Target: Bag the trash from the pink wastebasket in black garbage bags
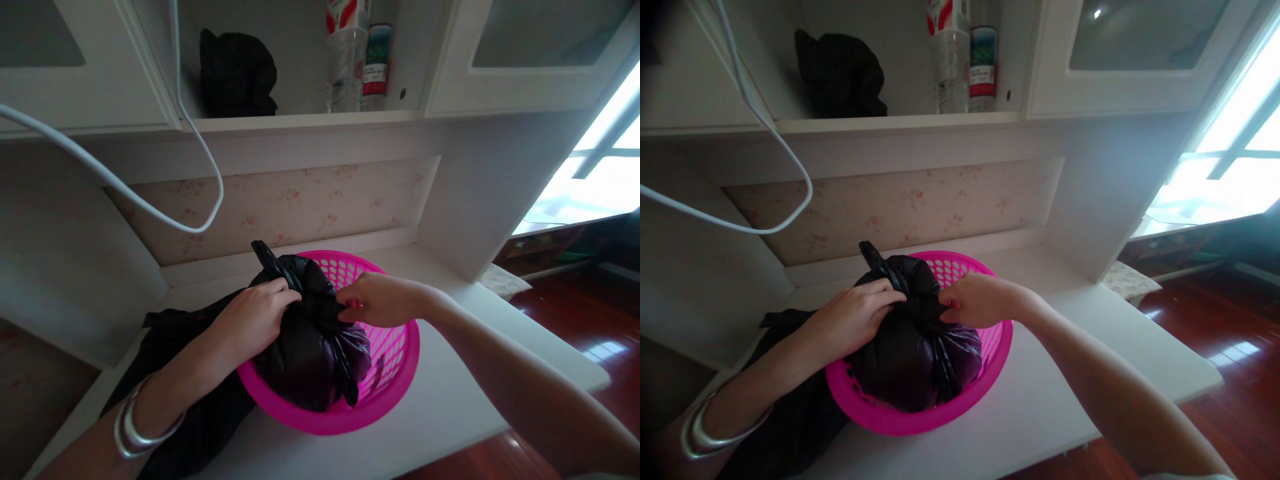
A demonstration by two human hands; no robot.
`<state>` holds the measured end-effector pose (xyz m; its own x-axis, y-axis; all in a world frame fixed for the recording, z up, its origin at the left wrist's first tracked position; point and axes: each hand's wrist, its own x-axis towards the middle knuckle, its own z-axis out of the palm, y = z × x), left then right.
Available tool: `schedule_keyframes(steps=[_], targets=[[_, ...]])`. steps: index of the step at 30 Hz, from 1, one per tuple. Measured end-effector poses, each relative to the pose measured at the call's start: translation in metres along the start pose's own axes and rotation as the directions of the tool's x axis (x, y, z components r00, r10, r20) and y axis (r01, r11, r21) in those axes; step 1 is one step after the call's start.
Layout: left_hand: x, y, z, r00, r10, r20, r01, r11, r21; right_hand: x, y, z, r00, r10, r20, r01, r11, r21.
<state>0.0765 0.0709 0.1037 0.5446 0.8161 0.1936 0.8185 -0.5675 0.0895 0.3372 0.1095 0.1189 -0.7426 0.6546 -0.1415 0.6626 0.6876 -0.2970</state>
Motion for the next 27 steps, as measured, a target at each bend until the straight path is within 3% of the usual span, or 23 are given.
schedule_keyframes(steps=[5,8,10,12,15,18,23,27], targets=[[-0.008,-0.032,-0.001,0.99,0.005,-0.138,0.004,0.998,0.067,-0.01,-0.006,-0.005,0.986,0.141,-0.091,-0.159,0.959,-0.235],[-0.014,-0.041,-0.005,0.965,-0.012,-0.263,0.028,0.998,0.056,-0.012,-0.008,-0.005,0.975,0.158,-0.154,-0.194,0.946,-0.258],[-0.018,-0.033,-0.009,0.946,-0.024,-0.324,0.036,0.999,0.031,-0.01,-0.009,-0.002,0.967,0.093,-0.238,-0.138,0.973,-0.184],[-0.02,-0.017,-0.012,0.929,-0.026,-0.37,0.021,1.0,-0.015,-0.007,-0.012,0.001,0.96,-0.042,-0.277,0.024,0.997,-0.067],[-0.02,0.008,-0.013,0.936,-0.007,-0.352,-0.011,0.999,-0.049,-0.002,-0.018,0.004,0.963,-0.157,-0.217,0.171,0.984,0.047],[-0.017,0.018,-0.008,0.971,0.025,-0.24,-0.026,1.0,0.001,0.001,-0.023,0.006,0.98,-0.122,-0.157,0.138,0.985,0.098],[-0.016,0.01,-0.004,0.992,0.045,-0.115,-0.037,0.997,0.067,-0.004,-0.025,0.012,0.983,-0.125,-0.136,0.121,0.992,-0.036],[-0.021,-0.006,-0.012,0.978,0.016,-0.208,0.001,0.997,0.078,-0.017,-0.004,0.01,0.95,-0.184,-0.251,0.151,0.978,-0.145]])
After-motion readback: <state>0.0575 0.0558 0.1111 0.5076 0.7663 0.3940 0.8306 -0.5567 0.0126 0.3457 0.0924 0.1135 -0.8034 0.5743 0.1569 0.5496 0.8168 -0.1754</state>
